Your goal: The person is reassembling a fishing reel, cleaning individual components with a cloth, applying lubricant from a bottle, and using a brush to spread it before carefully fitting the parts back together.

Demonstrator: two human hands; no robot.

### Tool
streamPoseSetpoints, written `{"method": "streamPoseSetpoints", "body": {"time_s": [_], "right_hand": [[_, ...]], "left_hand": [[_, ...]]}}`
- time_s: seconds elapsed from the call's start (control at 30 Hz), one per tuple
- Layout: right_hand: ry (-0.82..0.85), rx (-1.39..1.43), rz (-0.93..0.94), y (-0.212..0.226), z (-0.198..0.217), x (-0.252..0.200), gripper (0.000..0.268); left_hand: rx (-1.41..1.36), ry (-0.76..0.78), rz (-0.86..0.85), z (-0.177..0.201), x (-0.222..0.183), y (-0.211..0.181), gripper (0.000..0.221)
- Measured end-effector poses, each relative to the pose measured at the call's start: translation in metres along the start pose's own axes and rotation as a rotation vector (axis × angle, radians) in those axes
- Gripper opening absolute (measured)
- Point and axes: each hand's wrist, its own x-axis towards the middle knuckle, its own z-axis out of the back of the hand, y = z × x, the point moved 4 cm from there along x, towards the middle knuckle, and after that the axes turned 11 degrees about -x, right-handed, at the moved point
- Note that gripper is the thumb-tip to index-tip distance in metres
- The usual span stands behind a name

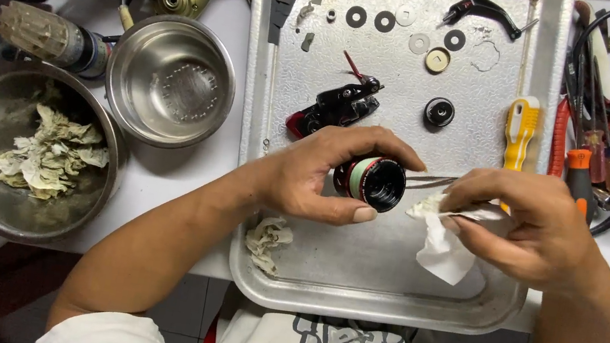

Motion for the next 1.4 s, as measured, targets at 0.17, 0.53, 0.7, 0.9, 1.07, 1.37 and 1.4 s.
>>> {"method": "streamPoseSetpoints", "body": {"time_s": [0.17,0.53,0.7,0.9,1.07,1.37,1.4], "right_hand": [[-0.168,-0.105,0.244,0.022,-0.009,0.008,0.018],[-0.102,-0.471,0.465,0.039,-0.021,0.012,0.015],[0.051,0.109,-0.005,0.015,-0.019,0.014,0.012],[-0.051,-0.083,0.327,0.025,-0.017,0.015,0.011],[-0.129,-0.466,0.574,0.043,-0.013,0.010,0.027],[-0.178,0.366,-0.096,-0.024,-0.003,-0.017,0.025],[-0.325,0.343,-0.170,-0.034,0.003,-0.025,0.025]], "left_hand": [[0.055,0.011,0.142,-0.012,0.004,0.003,0.045],[0.252,0.042,0.154,-0.019,0.004,0.009,0.044],[0.854,0.029,-0.335,-0.029,0.002,-0.005,0.030],[0.666,0.008,-0.301,-0.023,-0.006,0.009,0.047],[0.160,0.035,0.173,-0.017,0.006,-0.005,0.043],[-0.017,-0.035,-0.026,0.001,-0.006,-0.009,0.048],[-0.042,-0.062,0.032,0.006,-0.010,-0.008,0.049]]}}
